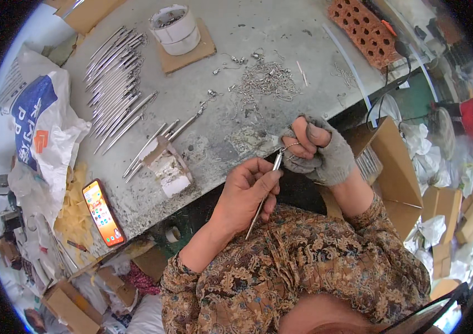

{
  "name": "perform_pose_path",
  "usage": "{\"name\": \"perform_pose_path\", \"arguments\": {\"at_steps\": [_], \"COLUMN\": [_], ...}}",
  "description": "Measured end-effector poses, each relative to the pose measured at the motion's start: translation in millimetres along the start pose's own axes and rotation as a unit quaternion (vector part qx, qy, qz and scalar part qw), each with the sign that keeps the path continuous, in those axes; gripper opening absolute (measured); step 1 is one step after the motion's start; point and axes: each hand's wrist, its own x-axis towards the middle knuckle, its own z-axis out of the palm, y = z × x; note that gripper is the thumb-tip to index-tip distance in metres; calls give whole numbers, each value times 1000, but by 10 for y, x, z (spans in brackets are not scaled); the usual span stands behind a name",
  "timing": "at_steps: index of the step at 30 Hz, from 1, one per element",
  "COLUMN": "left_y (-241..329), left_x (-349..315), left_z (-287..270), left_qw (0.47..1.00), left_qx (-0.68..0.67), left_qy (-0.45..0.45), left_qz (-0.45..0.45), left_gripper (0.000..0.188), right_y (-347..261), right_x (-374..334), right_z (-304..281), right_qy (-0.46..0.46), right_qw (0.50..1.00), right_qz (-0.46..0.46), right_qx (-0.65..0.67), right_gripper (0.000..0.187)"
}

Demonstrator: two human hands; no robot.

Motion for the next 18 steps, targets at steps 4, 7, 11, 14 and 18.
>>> {"name": "perform_pose_path", "arguments": {"at_steps": [4,7,11,14,18], "left_y": [-7,-7,21,53,104], "left_x": [2,11,53,120,133], "left_z": [-30,-11,-36,-115,-94], "left_qw": [1000,1000,995,989,981], "left_qx": [-6,-24,-84,-129,-155], "left_qy": [-7,2,36,-5,35], "left_qz": [-9,-11,39,78,112], "left_gripper": [19,18,17,15,14], "right_y": [-38,-6,16,-55,-20], "right_x": [-18,-49,-41,-67,-95], "right_z": [18,90,174,389,311], "right_qy": [41,118,23,16,63], "right_qw": [998,937,706,717,691], "right_qz": [16,-53,-132,-98,-167], "right_qx": [-41,-325,-696,-690,-700], "right_gripper": [33,22,13,48,51]}}
